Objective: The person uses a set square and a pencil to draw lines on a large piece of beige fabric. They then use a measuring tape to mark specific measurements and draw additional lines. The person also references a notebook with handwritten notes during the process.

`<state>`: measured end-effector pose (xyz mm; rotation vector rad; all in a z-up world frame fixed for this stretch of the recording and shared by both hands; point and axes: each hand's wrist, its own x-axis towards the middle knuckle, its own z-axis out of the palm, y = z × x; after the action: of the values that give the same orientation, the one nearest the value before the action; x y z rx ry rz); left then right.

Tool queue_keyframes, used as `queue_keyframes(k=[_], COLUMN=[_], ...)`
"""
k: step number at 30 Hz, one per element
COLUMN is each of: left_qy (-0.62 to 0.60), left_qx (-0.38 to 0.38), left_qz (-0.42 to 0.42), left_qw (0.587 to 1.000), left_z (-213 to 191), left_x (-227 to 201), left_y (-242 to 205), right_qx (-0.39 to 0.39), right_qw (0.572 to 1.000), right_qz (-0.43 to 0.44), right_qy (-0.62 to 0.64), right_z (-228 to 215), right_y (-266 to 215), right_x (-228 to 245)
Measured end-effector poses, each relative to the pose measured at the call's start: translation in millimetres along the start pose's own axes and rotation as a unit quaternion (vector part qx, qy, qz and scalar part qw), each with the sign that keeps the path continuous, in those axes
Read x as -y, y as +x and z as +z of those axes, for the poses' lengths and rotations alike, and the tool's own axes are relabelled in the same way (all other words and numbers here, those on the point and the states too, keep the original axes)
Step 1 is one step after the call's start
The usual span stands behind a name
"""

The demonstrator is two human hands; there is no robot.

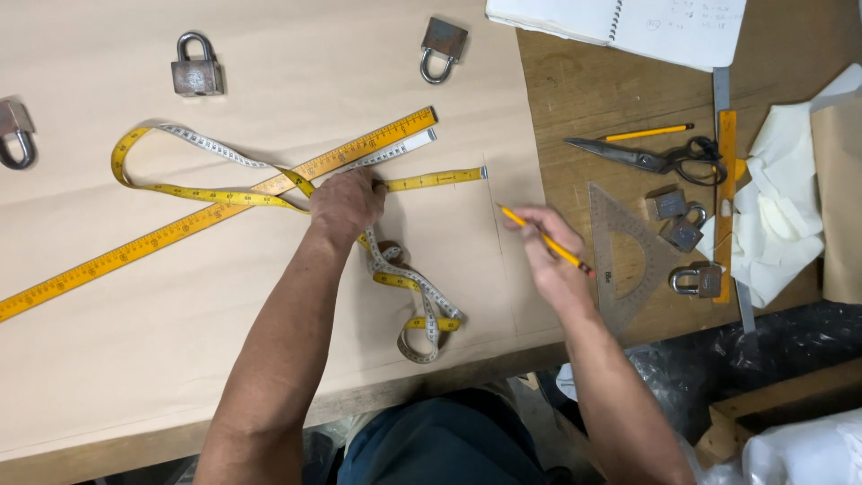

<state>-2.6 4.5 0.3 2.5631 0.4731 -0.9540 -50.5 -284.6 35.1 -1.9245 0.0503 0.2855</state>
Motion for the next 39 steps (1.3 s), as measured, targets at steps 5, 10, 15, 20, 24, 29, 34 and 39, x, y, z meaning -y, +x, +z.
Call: queue_keyframes(k=[5, 10, 15, 20, 24, 29, 34, 39], left_qy=[0.062, 0.158, 0.182, 0.307, 0.178, 0.200, 0.270, 0.245], left_qx=[0.013, 0.036, -0.094, -0.289, -0.226, -0.254, -0.209, -0.404], left_qz=[0.020, -0.002, -0.193, 0.066, 0.249, 0.323, 0.287, 0.297], left_qw=[0.998, 0.987, 0.959, 0.905, 0.925, 0.889, 0.895, 0.830], left_z=[11, 12, 69, 132, 177, 198, 178, 92], left_x=[36, 121, 333, 226, 120, 171, 212, 156], left_y=[-23, -75, -58, -100, -168, -158, -104, -77], right_qx=[-0.001, -0.052, -0.055, -0.120, -0.194, -0.155, -0.142, -0.207], right_qw=[1.000, 0.998, 0.971, 0.945, 0.799, 0.840, 0.868, 0.841], right_qz=[0.027, -0.044, -0.173, -0.096, 0.075, 0.169, 0.202, 0.402], right_qy=[0.002, 0.018, -0.159, -0.288, -0.564, -0.492, -0.432, -0.298], right_z=[-2, 7, -3, -41, -81, -96, -85, -89], right_y=[-58, -103, -104, -98, -91, -124, -168, -179], right_x=[-60, -86, -69, -131, -206, -174, -143, -154])
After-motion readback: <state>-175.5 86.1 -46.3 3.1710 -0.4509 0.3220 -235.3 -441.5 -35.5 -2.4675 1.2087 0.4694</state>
